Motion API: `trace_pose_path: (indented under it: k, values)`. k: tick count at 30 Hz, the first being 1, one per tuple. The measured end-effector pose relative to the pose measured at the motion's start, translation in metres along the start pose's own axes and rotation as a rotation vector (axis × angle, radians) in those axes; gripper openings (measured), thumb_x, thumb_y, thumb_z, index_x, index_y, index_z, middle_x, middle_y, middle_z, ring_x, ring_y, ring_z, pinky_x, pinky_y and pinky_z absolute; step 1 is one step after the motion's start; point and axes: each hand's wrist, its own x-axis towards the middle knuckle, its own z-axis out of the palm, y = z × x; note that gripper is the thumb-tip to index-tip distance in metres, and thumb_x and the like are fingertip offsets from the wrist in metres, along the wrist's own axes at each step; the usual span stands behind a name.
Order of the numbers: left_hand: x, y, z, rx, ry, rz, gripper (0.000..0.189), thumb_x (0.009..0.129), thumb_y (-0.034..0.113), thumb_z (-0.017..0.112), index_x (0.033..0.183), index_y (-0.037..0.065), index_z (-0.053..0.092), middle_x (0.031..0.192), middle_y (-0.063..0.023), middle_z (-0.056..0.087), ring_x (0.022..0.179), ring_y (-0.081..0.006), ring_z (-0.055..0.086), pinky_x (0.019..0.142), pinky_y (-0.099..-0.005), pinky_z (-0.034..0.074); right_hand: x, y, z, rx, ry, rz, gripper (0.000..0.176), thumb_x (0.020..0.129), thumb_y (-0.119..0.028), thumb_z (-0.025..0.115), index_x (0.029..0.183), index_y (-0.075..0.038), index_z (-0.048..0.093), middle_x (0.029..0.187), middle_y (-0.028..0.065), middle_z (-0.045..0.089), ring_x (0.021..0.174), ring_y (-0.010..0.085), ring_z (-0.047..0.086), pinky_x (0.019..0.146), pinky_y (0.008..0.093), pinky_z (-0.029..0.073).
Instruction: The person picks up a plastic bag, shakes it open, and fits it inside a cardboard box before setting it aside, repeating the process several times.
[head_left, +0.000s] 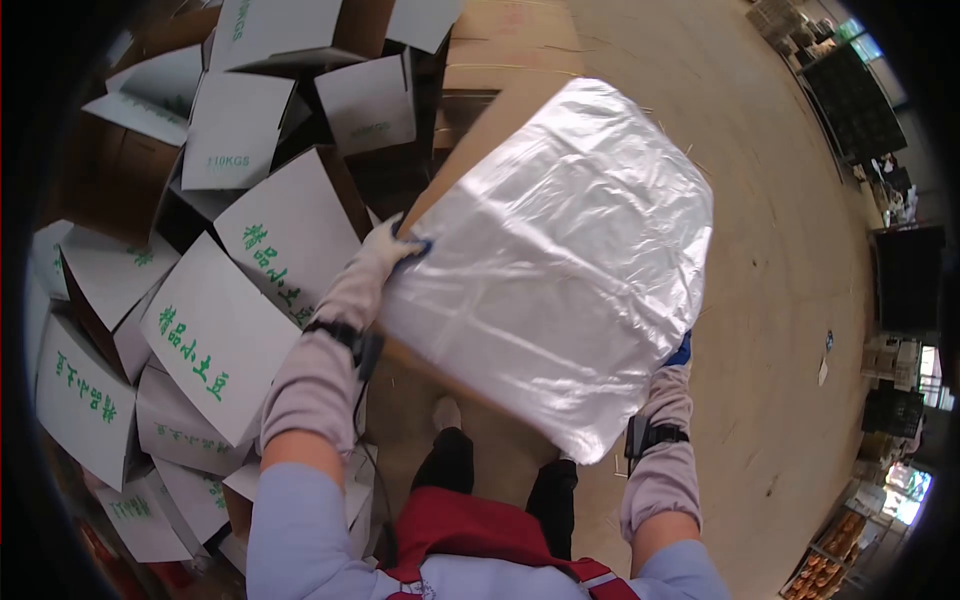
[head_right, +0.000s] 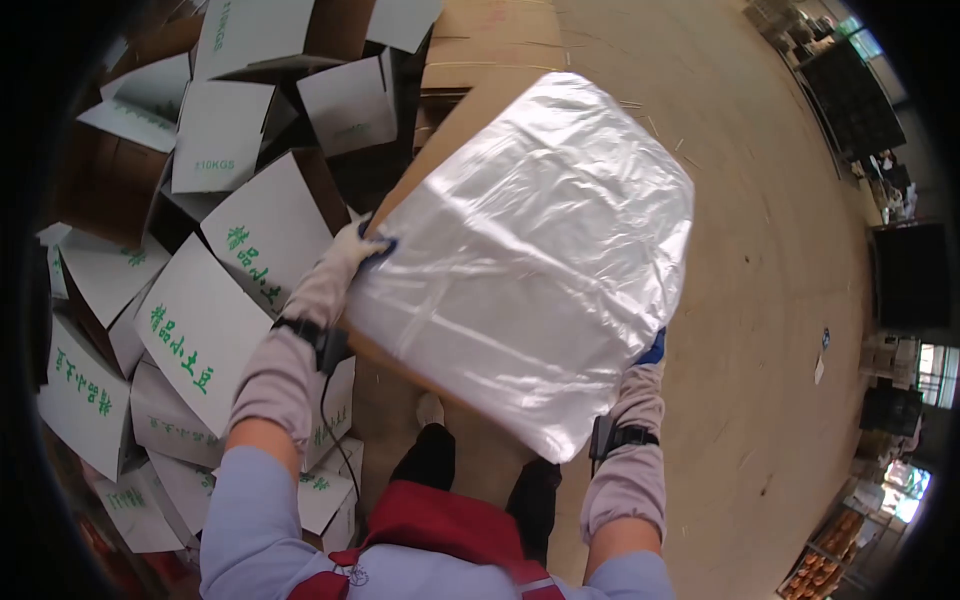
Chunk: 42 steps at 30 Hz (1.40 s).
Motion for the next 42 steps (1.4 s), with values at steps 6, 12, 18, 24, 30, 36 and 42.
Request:
trace_pose_path:
  k: [6,12,18,24,30,36,42]
  values:
    - [0.031,-0.008,-0.008,0.131,0.309,-0.149,0.1,0.055,0.04,0.078,0.134,0.011,0.024,0.122,-0.0194,0.045,0.113,-0.028,0.045,0.094,-0.0321,0.036,0.004,-0.017,-0.069,-0.152,0.343,-0.036,0.049,0.086,-0.044,0.044,0.111,-0.002,0.052,0.107,0.01,0.055,0.091,0.0196,0.054,0.083,0.0361,0.042]
    - [-0.111,-0.025,-0.036,-0.715,0.312,0.153,0.074,0.069,0.002,0.067,0.132,0.009,0.028,0.117,-0.0143,0.049,0.107,-0.0213,0.048,0.085,-0.0315,0.044,-0.126,-0.065,0.02,-0.84,0.268,-0.637,0.036,0.087,-0.028,0.049,0.11,0.0,0.052,0.104,0.0093,0.056,0.093,0.0204,0.054,0.086,0.0306,0.041]
    - [-0.288,-0.06,0.003,-0.66,0.338,-0.203,0.058,0.071,0.006,0.066,0.123,0.008,0.042,0.102,-0.0091,0.059,0.089,-0.0161,0.058,0.081,-0.0267,0.046,-0.195,0.038,0.291,-1.668,-0.547,-1.106,0.044,0.074,-0.035,0.06,0.11,-0.012,0.051,0.103,0.0128,0.053,0.101,0.0298,0.048,0.086,0.0432,0.037]
    - [-0.482,-0.058,0.016,0.163,0.852,-0.631,0.061,0.066,0.016,0.071,0.121,0.01,0.045,0.109,-0.0136,0.055,0.099,-0.0271,0.055,0.086,-0.0325,0.043,-0.141,0.088,0.361,-1.992,-0.656,-1.092,0.039,0.075,-0.039,0.057,0.097,-0.007,0.053,0.097,0.014,0.055,0.099,0.0324,0.049,0.08,0.0437,0.041]
    - [-0.563,-0.141,-0.042,0.233,1.051,-1.242,0.081,0.063,0.041,0.071,0.129,0.013,0.034,0.126,-0.0175,0.039,0.115,-0.0315,0.04,0.097,-0.0371,0.033,-0.011,0.132,0.339,-1.433,-0.67,-0.515,0.018,0.082,-0.022,0.056,0.075,-0.006,0.061,0.059,-0.0011,0.053,0.05,0.0098,0.043,0.048,0.0224,0.032]
    - [-0.533,-0.218,-0.017,0.27,1.06,-1.191,0.086,0.057,0.044,0.074,0.122,0.001,0.039,0.116,-0.0215,0.047,0.108,-0.0338,0.046,0.091,-0.0386,0.037,-0.137,0.033,0.38,-1.09,-0.887,-0.531,0.026,0.086,-0.023,0.042,0.082,-0.006,0.061,0.076,-0.0009,0.054,0.066,0.0121,0.047,0.06,0.0249,0.041]
    - [-0.27,-0.03,-0.03,-0.306,0.796,-0.156,0.043,0.069,0.008,0.067,0.11,0.003,0.053,0.108,-0.0114,0.056,0.099,-0.0208,0.054,0.088,-0.0298,0.041,-0.042,-0.023,0.462,-1.0,-0.975,-0.382,0.017,0.082,-0.012,0.049,0.09,-0.001,0.059,0.072,0.0021,0.058,0.058,0.0099,0.051,0.055,0.0216,0.042]
